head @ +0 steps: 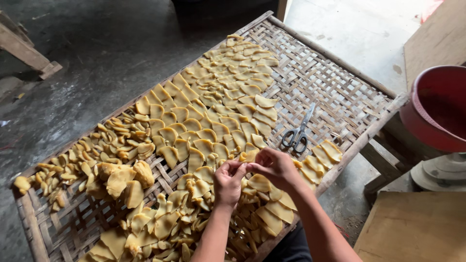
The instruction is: The person arranges thin, yellowish dried fruit slices on a woven bamboo tray. They pick up slices from a pile and place them in neat rows across the tray surface. A pair of scissors and a red bowl are visible nearby.
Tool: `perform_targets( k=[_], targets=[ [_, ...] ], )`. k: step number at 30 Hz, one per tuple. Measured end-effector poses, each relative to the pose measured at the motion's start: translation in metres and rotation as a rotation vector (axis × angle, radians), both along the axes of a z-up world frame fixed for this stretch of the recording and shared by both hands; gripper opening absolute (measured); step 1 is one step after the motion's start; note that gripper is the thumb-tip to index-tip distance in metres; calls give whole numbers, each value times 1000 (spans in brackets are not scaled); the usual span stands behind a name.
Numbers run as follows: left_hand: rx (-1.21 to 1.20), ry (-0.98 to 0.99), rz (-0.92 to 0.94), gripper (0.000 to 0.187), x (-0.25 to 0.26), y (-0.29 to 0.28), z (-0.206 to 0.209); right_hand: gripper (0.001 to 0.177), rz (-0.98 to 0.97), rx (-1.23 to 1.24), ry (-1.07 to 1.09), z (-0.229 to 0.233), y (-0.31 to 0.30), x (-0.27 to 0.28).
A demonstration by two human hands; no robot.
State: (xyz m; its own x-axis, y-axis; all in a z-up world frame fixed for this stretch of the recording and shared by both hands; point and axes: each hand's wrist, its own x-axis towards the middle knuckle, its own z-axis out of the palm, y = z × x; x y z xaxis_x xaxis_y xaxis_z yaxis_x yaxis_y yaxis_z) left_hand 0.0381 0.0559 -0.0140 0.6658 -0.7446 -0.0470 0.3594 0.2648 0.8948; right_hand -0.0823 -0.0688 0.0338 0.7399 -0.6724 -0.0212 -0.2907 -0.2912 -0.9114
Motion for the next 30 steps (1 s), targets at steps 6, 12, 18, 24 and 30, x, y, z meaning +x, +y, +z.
perform_targets(
  k=[6,12,18,24,30],
  targets=[
    [120,-236,46,9,2,-15,1,23,-14,-131,117,18,-6,-3],
    [102,-333,76,11,-4,-25,15,19,-151,-34,80,13,-8,-5],
    [149,-466,-5,10,-5,-21,31,17,-34,68,-83,-2,-20,-12],
    [206,-257,77,13,3,-17,30,10,-214,8,295,-4,-29,-3],
    [47,29,153,14,22,-5,26,12,-395,257,-28,-9,-49,-14]
  ],
)
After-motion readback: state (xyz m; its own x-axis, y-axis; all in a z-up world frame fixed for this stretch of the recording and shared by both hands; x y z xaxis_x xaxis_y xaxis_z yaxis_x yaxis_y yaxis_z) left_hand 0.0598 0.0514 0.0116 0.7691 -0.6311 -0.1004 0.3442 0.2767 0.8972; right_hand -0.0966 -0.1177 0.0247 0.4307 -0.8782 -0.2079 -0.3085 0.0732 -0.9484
